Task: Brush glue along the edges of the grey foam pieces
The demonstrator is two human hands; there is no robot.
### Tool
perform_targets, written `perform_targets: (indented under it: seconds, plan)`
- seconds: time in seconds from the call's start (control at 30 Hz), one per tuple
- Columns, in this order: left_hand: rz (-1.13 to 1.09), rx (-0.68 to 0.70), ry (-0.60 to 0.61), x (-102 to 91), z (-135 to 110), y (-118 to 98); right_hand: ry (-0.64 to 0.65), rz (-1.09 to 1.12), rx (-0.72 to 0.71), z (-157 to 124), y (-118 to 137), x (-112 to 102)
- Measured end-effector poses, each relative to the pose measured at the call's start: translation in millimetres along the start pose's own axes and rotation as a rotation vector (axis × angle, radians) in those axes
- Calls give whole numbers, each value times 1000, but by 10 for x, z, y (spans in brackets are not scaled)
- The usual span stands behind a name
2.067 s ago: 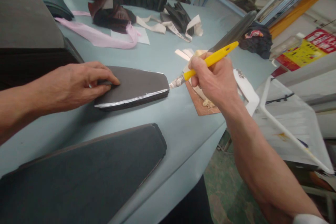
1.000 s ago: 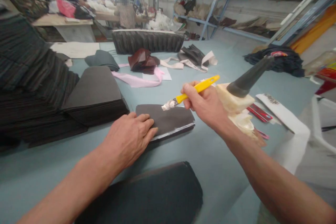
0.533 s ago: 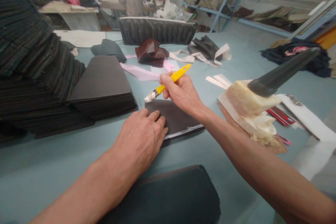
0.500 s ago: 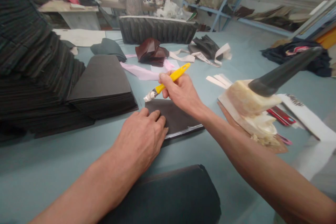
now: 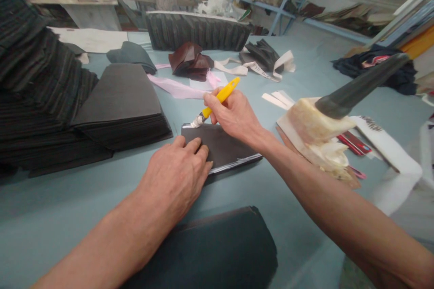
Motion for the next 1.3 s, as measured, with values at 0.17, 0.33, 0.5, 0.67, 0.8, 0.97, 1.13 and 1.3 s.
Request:
perform_targets:
  seconds: [0.17,0.33,0.5,0.67,0.8,0.97,1.13,1.3]
  plan:
    - [39,52,4,-18,0,-1,-21,-31,16,-53,-67,-189]
    - [-78,-18,-51,22,-14,22,-49,-63,33,-118,-168,-417]
    - [-133,-12,-84,51,-20,44,-100,-94,100,-201,-280,-648]
    - [-95,17,-121,83,-19,75,-158,-100,130,-297,-437,-832]
    - [-108,17,-144,89,-24,87,-196,-128,134,-347,-565,-948]
    - [-88,51,-158,147,-32,107,-251,-198,156,-406,-642,-1122]
    - [-111,52,-183,186,-28,94,-345,-268,168,-489,-570,-1238]
    - [-123,-12,-173,148,-31,63,-263,-10,53,-445,-348,-939]
Point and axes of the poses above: each hand's wrist, its own z-axis towards the middle knuckle, its own x-axis out of the palm, y = z × x, the point moved 1 cm from there along z, towards the middle knuckle, and after that the axes turned 15 degrees about x, right-handed, at the moved point
